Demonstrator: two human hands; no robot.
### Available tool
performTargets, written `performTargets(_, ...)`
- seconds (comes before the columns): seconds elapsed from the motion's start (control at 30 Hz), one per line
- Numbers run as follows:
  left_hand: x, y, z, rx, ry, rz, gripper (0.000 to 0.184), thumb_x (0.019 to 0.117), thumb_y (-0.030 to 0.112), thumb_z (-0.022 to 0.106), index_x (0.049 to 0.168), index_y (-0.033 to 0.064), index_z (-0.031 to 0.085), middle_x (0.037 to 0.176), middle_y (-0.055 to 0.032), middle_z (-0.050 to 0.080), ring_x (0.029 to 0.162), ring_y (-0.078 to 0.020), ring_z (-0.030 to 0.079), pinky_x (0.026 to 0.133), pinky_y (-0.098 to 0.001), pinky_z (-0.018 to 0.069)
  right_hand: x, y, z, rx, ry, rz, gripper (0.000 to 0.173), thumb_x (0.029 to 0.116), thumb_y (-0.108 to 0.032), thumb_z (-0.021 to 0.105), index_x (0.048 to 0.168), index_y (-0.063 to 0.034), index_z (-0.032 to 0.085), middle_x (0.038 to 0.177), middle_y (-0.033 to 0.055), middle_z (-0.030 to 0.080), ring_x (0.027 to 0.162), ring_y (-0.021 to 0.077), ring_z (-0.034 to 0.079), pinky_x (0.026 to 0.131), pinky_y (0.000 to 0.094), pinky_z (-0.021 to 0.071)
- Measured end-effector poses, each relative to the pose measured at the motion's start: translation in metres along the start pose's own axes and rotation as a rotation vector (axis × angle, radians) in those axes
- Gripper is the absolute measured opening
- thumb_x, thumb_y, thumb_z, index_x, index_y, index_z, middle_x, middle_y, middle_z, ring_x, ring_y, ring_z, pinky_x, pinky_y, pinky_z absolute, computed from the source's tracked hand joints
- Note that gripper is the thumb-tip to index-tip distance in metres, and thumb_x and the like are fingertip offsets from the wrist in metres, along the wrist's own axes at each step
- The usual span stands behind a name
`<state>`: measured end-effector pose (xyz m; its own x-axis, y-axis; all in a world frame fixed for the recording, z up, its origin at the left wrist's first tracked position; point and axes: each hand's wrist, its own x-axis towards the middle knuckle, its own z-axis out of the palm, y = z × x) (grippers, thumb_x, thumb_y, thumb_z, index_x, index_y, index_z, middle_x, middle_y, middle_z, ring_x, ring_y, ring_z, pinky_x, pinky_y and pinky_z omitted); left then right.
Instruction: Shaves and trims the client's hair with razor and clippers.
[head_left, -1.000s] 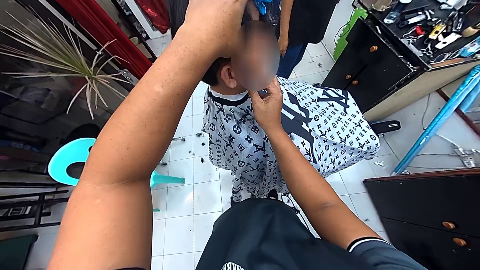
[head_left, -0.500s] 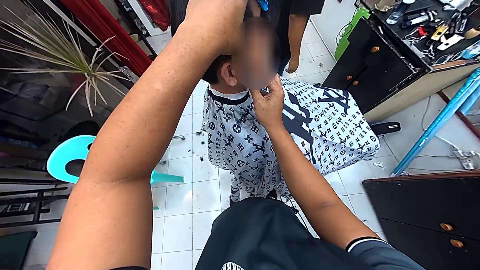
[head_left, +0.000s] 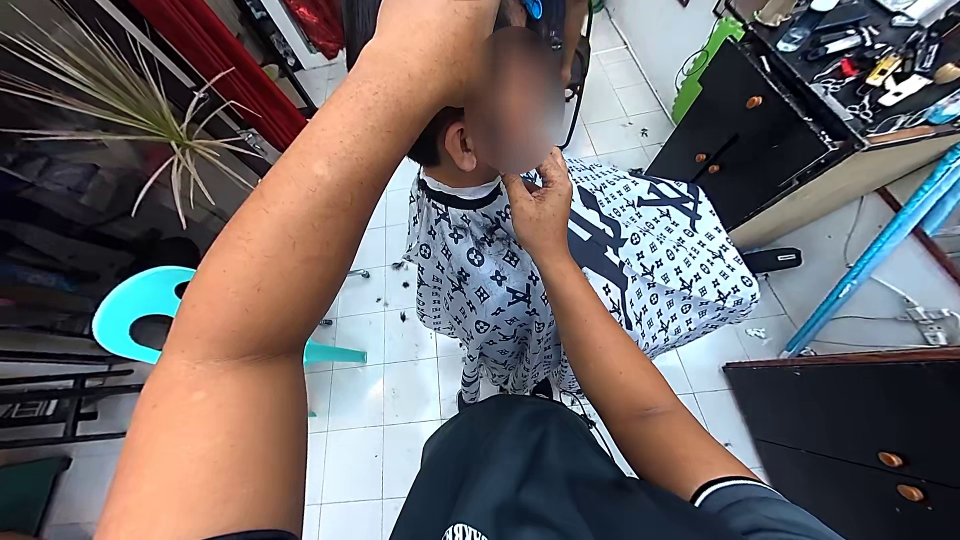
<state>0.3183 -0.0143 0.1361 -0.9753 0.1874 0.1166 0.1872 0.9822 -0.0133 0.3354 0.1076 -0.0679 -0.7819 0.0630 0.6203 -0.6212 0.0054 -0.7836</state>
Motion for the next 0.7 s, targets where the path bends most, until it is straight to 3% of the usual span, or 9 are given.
performTargets(0.7, -0.0006, -0.0012, 0.0031, -0.011, 0.028, 0.025, 0.074, 0.0773, 0.043, 0.085, 0.133, 0.0027, 0.059, 0.120, -0.0254, 0.065, 0.116, -0.0459, 0.060, 0.094, -0.0711, 0.0415, 0.0034, 0.0009, 0.0024, -0.041, -0.030, 0.001, 0.013, 0.0944, -0.011, 0.072, 0.103, -0.0010, 0.072, 0.115, 0.0138, 0.060, 0.104, 0.0128, 0.064, 0.075, 0.0187, 0.0567)
